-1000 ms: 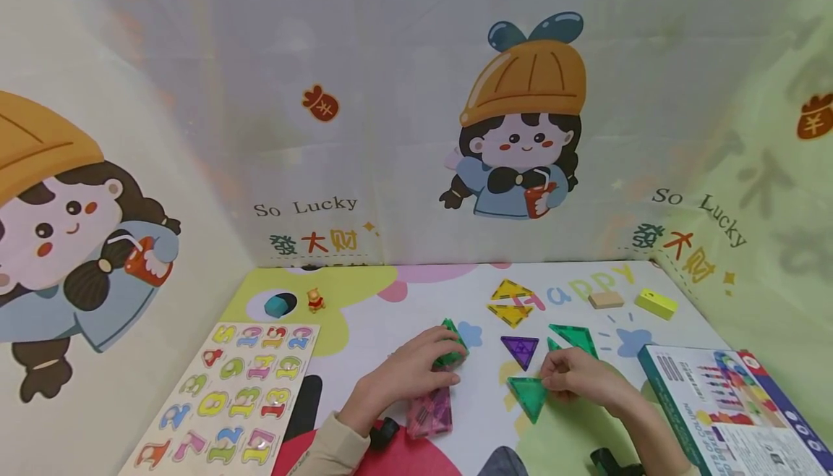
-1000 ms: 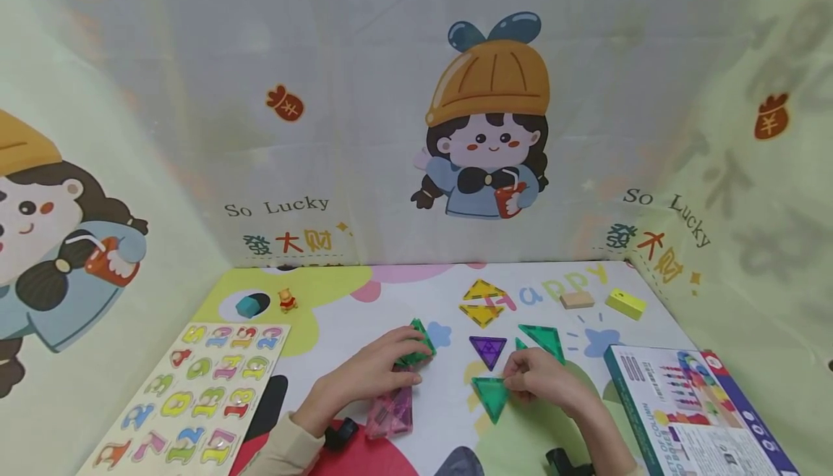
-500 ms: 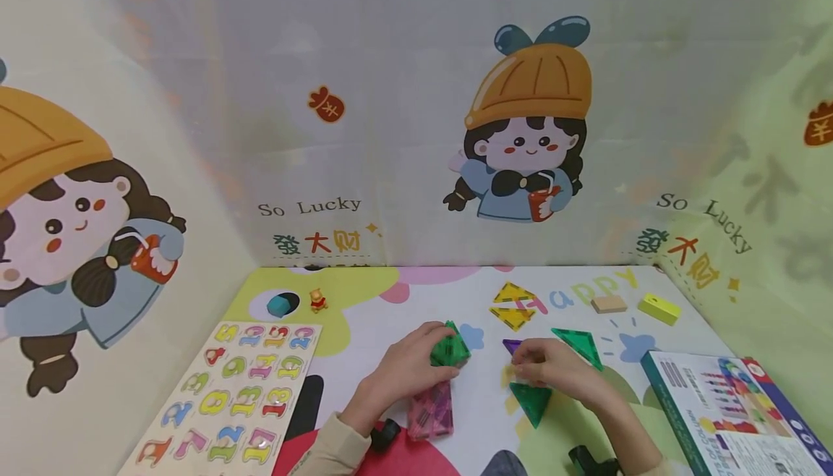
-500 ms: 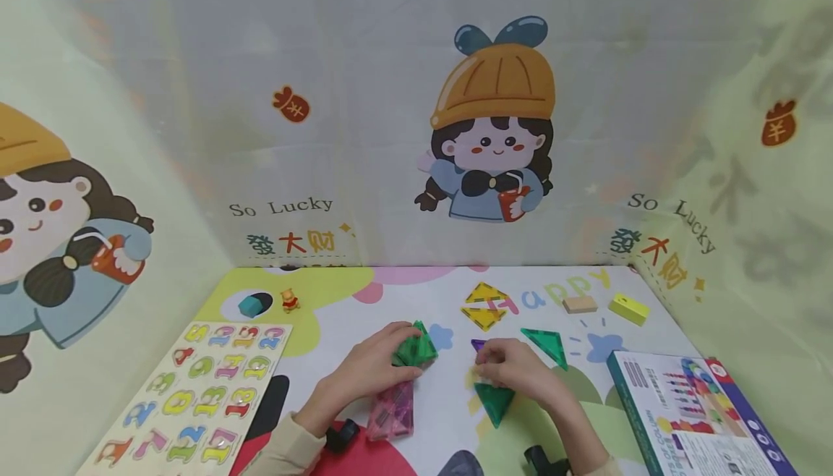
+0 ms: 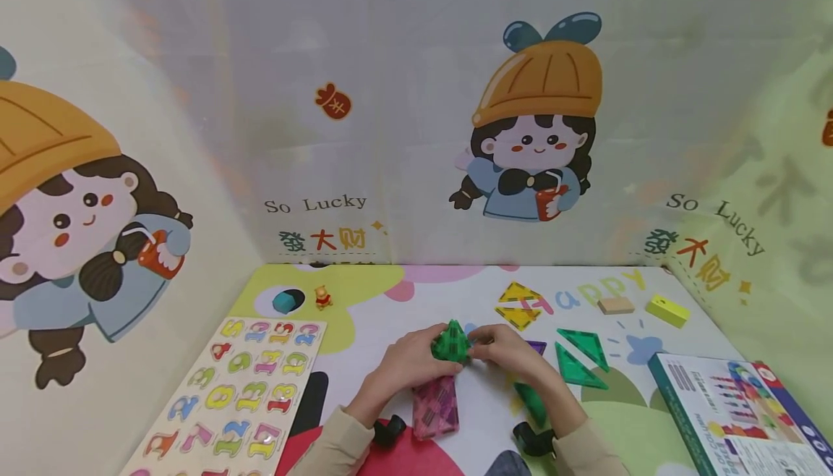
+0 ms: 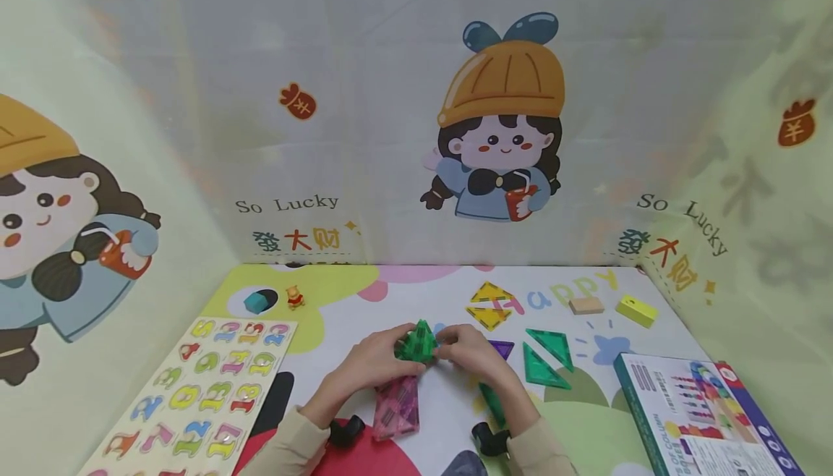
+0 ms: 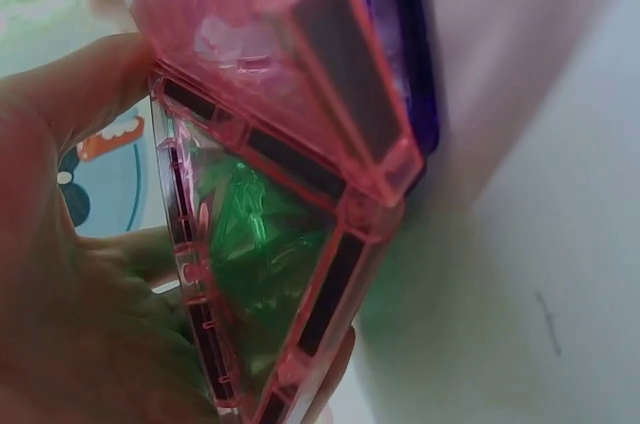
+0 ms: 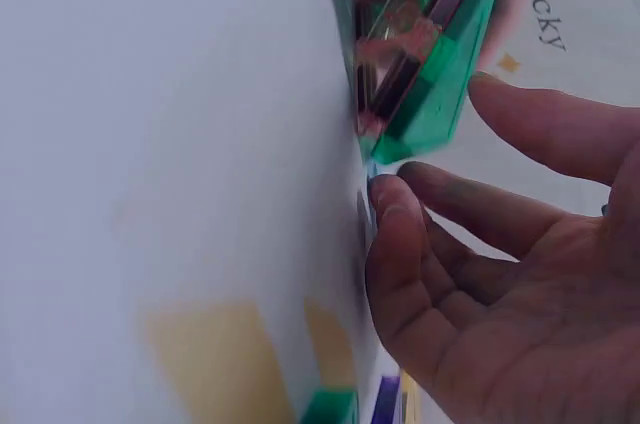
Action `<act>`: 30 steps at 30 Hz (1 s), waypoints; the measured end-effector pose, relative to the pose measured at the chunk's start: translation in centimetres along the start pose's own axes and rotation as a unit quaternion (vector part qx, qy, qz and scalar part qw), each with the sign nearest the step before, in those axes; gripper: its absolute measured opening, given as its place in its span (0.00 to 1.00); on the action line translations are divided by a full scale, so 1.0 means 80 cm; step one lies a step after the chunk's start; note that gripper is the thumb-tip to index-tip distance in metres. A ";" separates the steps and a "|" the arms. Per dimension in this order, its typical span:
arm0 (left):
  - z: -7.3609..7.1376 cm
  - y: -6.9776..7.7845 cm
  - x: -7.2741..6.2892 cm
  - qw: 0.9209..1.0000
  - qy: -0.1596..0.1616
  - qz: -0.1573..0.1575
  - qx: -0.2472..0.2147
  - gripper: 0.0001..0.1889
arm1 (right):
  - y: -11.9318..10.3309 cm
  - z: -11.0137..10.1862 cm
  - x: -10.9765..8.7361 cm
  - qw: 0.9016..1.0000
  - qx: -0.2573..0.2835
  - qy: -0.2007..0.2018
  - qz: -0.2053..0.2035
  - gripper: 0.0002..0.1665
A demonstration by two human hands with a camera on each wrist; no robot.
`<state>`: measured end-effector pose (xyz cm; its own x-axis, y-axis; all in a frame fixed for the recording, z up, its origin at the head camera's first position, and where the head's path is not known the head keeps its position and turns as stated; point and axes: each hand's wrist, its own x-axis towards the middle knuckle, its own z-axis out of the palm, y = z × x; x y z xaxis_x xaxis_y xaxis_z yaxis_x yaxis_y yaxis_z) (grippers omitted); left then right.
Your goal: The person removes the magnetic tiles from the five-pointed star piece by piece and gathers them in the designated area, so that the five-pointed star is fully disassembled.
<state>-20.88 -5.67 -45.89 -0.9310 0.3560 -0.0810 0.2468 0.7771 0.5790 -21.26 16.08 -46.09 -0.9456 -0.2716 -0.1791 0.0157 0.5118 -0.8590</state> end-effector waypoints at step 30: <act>-0.002 0.005 -0.001 1.000 0.004 0.024 -0.013 0.41 | 0.021 -0.011 0.014 0.955 0.282 -0.095 0.009 0.07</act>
<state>-20.75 -5.42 -45.52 -0.9206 0.3876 -0.0467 0.2833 0.7456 0.6032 -22.59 17.34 -47.34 -0.8682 -0.4377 -0.2338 0.2543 0.0121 -0.9670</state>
